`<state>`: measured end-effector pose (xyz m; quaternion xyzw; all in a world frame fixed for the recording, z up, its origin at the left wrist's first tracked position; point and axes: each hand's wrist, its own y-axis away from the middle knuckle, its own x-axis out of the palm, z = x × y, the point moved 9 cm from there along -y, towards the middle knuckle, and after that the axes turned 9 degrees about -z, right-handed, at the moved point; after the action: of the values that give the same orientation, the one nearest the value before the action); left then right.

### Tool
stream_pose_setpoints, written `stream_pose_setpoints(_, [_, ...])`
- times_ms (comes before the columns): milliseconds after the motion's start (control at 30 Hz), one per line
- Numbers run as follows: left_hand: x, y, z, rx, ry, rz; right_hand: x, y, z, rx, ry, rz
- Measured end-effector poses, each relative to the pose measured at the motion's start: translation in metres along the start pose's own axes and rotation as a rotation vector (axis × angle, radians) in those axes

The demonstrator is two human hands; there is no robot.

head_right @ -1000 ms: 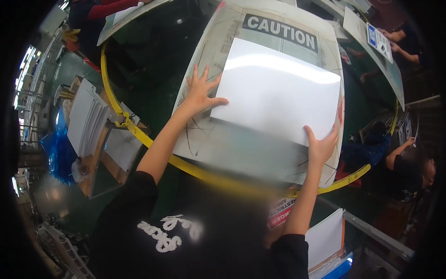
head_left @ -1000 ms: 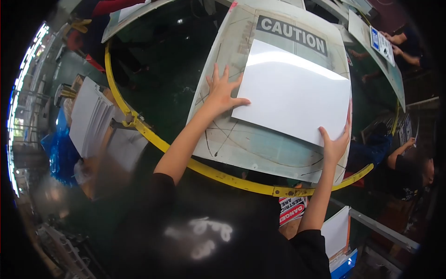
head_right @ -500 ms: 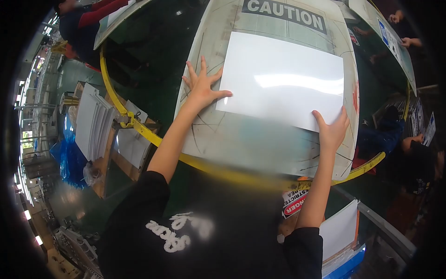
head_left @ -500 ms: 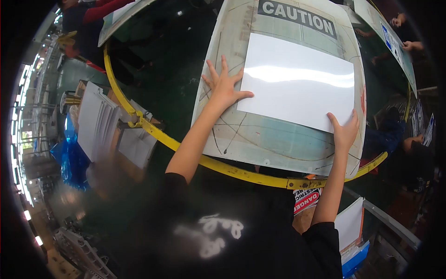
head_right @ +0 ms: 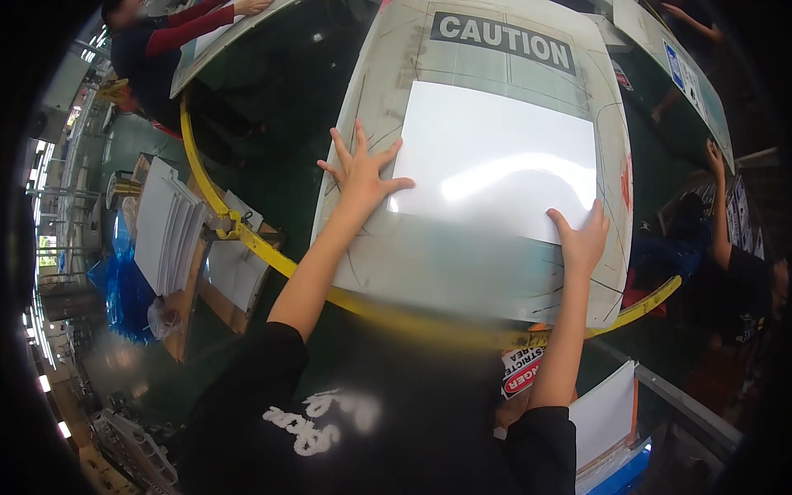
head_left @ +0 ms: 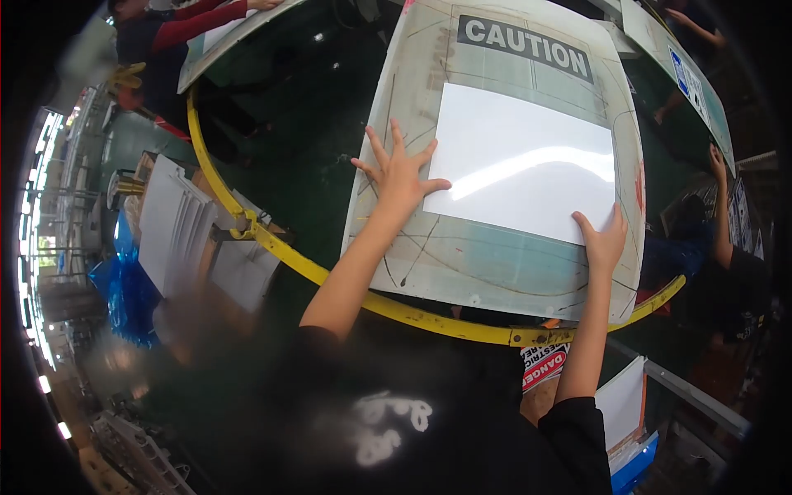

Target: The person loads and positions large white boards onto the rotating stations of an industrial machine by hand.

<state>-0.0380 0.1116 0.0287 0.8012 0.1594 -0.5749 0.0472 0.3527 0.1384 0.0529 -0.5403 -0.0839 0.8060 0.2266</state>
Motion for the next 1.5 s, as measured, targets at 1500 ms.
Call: stream_pose_setpoints(1500, [-0.117, 0.088, -0.101, 0.31, 1.135, -0.097, -0.169, 0.204, -0.16, -0.246, 0.314, 0.341])
